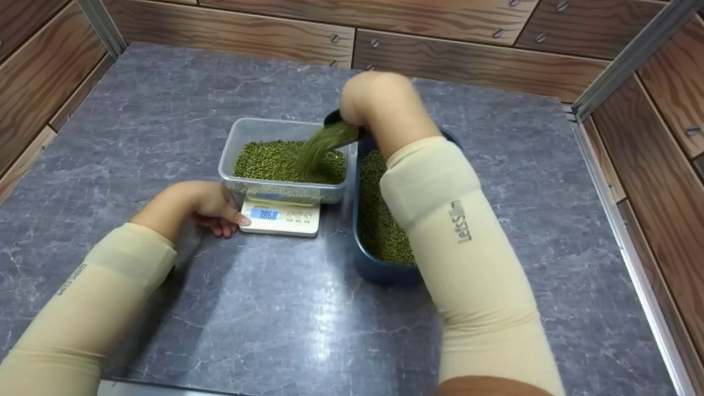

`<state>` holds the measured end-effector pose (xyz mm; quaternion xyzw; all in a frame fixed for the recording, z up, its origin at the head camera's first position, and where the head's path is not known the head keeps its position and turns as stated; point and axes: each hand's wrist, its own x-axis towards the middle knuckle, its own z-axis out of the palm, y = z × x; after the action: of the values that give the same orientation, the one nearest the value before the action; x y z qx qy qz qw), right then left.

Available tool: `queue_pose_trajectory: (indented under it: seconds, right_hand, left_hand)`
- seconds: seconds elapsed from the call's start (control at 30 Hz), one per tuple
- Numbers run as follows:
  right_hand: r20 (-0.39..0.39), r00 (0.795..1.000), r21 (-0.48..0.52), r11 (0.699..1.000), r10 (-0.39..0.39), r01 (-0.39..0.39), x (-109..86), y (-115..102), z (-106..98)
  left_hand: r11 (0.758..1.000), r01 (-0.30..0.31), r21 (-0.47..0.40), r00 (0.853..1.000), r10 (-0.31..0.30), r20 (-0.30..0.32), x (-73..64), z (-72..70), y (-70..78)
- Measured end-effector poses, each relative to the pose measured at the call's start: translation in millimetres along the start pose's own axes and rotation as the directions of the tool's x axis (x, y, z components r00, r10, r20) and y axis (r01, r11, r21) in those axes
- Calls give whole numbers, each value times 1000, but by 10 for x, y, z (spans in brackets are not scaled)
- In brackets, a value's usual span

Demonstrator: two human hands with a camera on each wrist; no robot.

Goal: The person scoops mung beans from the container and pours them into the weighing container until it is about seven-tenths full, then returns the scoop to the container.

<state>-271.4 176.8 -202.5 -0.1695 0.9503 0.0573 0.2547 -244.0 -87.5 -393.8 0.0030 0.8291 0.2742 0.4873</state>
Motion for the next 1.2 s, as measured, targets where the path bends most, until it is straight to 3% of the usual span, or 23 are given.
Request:
queue_pose_trajectory:
  seconds: [0.17,0.33,0.5,0.77,1.0,1.2]
  right_hand:
    - [-195,979,-185,978,61,-98,-112,-227,63]
    - [-286,956,-265,954,61,-140,-164,-323,128]
    - [-287,957,-268,956,37,-118,-170,-299,144]
    - [-276,960,-162,983,38,-85,-234,-54,117]
    - [-271,957,-47,992,103,-120,-371,370,66]
    - [-208,963,-92,977,171,-193,-324,576,200]
  left_hand:
    - [1000,-1,-12,1000,1,-7,3,10,1]
    - [1000,-3,-11,1000,3,-8,0,9,7]
    - [1000,-6,8,1000,6,-7,13,1,-3]
    - [999,-3,48,1000,2,16,20,-9,-14]
    - [1000,4,28,1000,-4,9,6,-3,-24]
    - [1000,7,15,1000,-7,3,-30,-4,-20]
